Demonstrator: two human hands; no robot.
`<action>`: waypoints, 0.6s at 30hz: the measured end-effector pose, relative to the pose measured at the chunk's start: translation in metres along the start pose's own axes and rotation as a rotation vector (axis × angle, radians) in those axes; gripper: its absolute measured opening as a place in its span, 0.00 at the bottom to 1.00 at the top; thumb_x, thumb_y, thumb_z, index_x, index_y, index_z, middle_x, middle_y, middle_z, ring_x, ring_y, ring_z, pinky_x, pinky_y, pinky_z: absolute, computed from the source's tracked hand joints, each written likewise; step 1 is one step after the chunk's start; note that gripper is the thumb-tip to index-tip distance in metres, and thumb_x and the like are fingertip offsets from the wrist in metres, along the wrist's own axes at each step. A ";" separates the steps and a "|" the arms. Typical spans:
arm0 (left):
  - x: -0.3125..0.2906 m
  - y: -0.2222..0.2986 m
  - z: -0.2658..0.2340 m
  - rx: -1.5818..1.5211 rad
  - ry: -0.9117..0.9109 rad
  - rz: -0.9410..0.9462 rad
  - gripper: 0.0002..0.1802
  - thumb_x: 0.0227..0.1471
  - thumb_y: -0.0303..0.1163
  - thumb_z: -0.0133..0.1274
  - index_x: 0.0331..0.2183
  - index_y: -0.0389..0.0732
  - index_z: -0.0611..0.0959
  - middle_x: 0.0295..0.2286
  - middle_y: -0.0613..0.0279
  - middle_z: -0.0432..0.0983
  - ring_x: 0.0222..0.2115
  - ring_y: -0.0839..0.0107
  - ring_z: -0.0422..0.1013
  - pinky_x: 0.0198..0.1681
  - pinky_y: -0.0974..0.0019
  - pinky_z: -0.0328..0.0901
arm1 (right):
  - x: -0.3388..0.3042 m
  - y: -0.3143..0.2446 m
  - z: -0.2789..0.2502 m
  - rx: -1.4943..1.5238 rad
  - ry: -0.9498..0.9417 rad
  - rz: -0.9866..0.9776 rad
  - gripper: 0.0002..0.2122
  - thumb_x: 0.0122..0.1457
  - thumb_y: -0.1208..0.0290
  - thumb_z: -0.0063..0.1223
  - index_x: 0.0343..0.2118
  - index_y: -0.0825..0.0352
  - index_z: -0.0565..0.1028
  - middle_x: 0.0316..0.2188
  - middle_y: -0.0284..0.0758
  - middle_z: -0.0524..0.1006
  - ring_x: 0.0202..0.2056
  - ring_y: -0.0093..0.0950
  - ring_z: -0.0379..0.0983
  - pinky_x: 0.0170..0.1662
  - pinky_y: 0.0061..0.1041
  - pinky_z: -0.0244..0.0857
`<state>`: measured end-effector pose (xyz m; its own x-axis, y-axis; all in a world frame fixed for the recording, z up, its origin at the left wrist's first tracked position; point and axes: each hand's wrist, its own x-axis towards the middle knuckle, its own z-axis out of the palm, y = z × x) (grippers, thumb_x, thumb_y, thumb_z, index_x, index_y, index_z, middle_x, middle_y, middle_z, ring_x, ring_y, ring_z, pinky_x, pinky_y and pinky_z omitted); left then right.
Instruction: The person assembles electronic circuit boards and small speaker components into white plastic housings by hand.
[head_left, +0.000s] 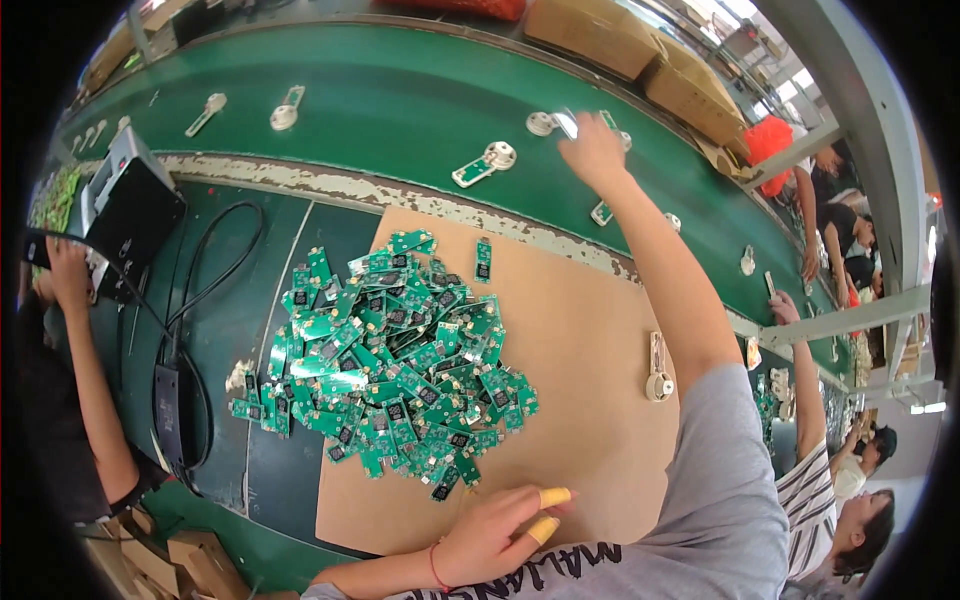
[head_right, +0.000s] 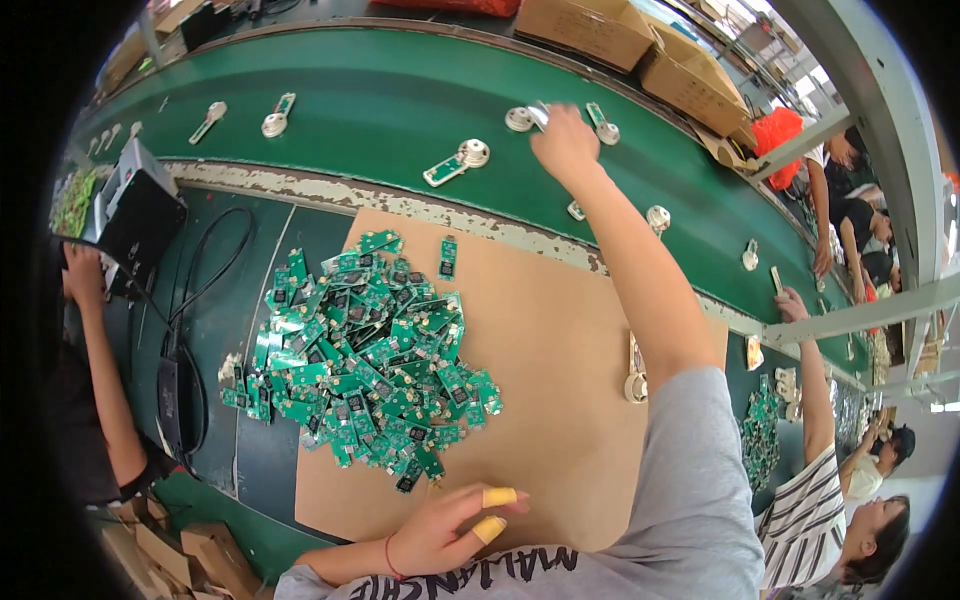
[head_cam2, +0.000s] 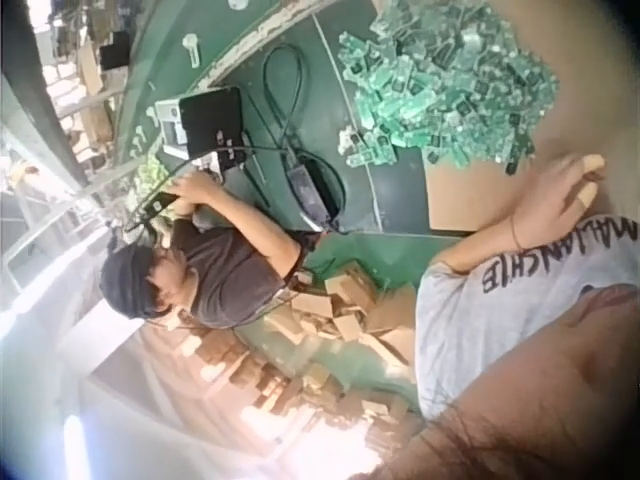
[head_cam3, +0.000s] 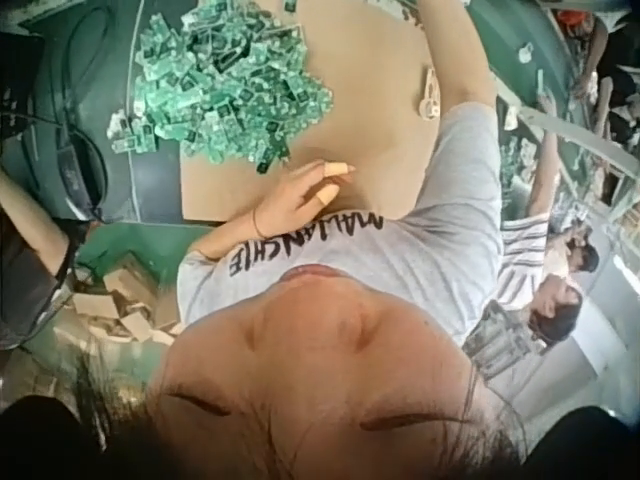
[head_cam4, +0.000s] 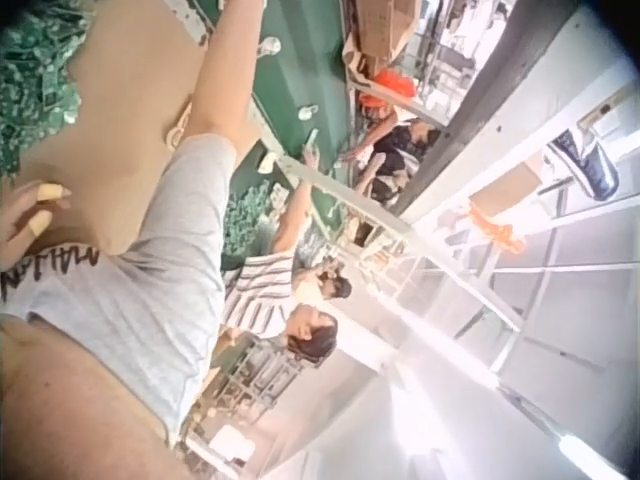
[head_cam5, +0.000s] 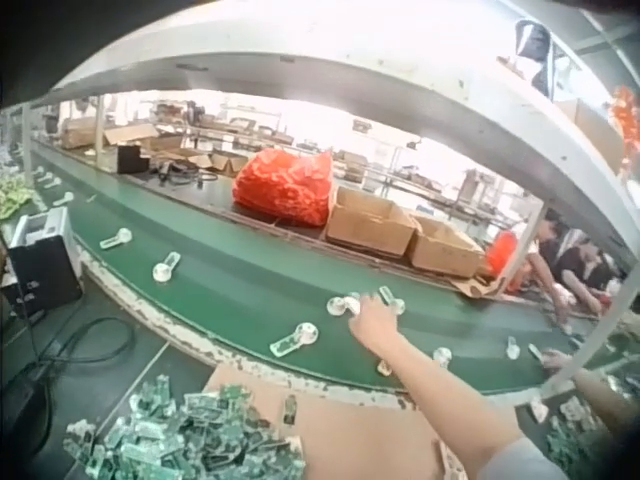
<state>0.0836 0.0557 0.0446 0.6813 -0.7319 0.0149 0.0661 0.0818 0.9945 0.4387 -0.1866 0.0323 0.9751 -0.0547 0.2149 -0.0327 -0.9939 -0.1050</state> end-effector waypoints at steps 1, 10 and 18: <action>0.003 -0.001 0.000 -0.009 -0.039 0.021 0.18 0.50 0.24 0.43 0.45 0.37 0.70 0.37 0.58 0.72 0.38 0.66 0.69 0.41 0.68 0.63 | 0.012 0.010 0.005 -0.013 0.127 -0.114 0.21 0.42 0.67 0.51 0.41 0.67 0.67 0.38 0.45 0.72 0.40 0.42 0.69 0.43 0.37 0.64; 0.000 0.024 0.005 0.092 0.059 -0.056 0.11 0.51 0.27 0.44 0.38 0.37 0.75 0.32 0.55 0.72 0.34 0.61 0.69 0.38 0.67 0.62 | 0.006 -0.030 0.026 0.047 -0.144 -0.219 0.21 0.42 0.70 0.52 0.41 0.69 0.65 0.42 0.48 0.66 0.38 0.41 0.71 0.40 0.34 0.67; 0.011 -0.003 0.036 0.049 0.039 -0.163 0.15 0.50 0.22 0.44 0.43 0.35 0.72 0.36 0.59 0.73 0.38 0.72 0.69 0.42 0.73 0.62 | -0.069 -0.009 -0.018 0.071 -0.151 -0.392 0.20 0.43 0.72 0.52 0.41 0.67 0.64 0.37 0.44 0.71 0.36 0.39 0.72 0.36 0.35 0.66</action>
<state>0.0648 0.0234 0.0452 0.6925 -0.7056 -0.1503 0.1434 -0.0696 0.9872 0.3678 -0.1757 0.0357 0.9320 0.3462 0.1074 0.3573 -0.9274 -0.1111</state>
